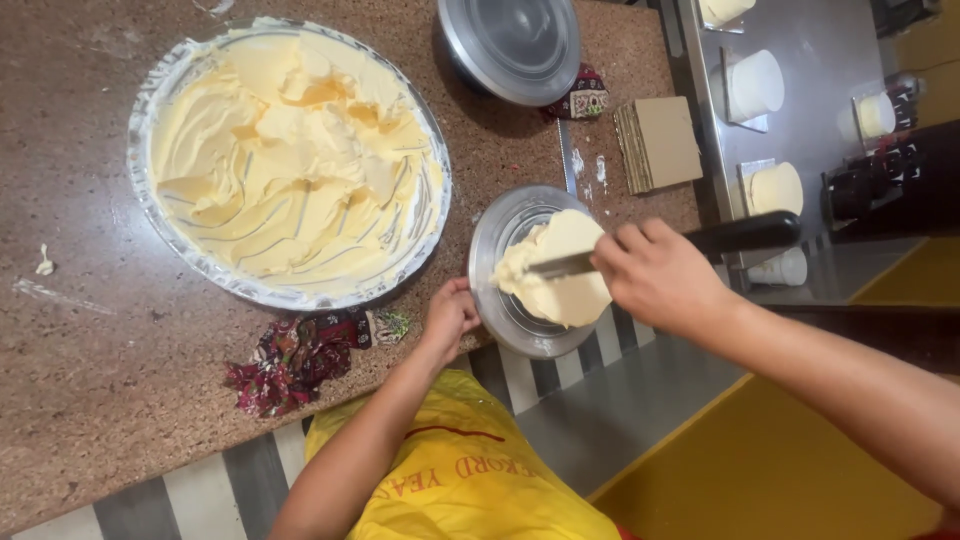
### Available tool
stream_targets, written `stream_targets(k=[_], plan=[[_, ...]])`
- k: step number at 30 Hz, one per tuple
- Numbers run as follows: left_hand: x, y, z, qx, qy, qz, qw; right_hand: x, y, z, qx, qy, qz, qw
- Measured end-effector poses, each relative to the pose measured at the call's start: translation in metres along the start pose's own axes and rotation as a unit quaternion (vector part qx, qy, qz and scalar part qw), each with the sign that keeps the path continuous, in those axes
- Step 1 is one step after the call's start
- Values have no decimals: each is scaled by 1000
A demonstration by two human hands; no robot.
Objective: The person frosts a layered cake at a work counter, using a spatula to scoop cream from a large bowl and spread it over a cake layer on a turntable. They add filling between layers, smooth the sides, and use a cake board to help lift and position the cake while working.
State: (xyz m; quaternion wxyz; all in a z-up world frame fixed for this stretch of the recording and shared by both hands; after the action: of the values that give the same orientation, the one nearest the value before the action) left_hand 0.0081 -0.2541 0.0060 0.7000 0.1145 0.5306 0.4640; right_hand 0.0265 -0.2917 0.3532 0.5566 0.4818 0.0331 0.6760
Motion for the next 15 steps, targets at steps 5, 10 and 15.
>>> stream_targets(k=[5, 10, 15], plan=[[-7, 31, -7, 71, -45, -9, 996, -17, -8, 26, -99, -97, -46, 989], [-11, 32, -24, 56, -94, -23, 994, -17, -4, 17, -148, -250, -80, 953], [-12, 31, -57, 89, -193, -76, 974, 0, -17, 23, -98, -44, 66, 992]])
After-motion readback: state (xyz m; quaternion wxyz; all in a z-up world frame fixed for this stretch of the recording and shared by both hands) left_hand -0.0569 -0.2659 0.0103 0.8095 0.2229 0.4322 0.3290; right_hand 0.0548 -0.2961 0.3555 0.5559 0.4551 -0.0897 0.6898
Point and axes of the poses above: each hand's wrist, its own y-axis away from the middle knuckle, its own x-axis out of the back of the hand, z = x × y, the point moved 9 cm from there along -y, towards the middle knuckle, and after that the axes turned 8 degrees about z, right-handed, at the moved point
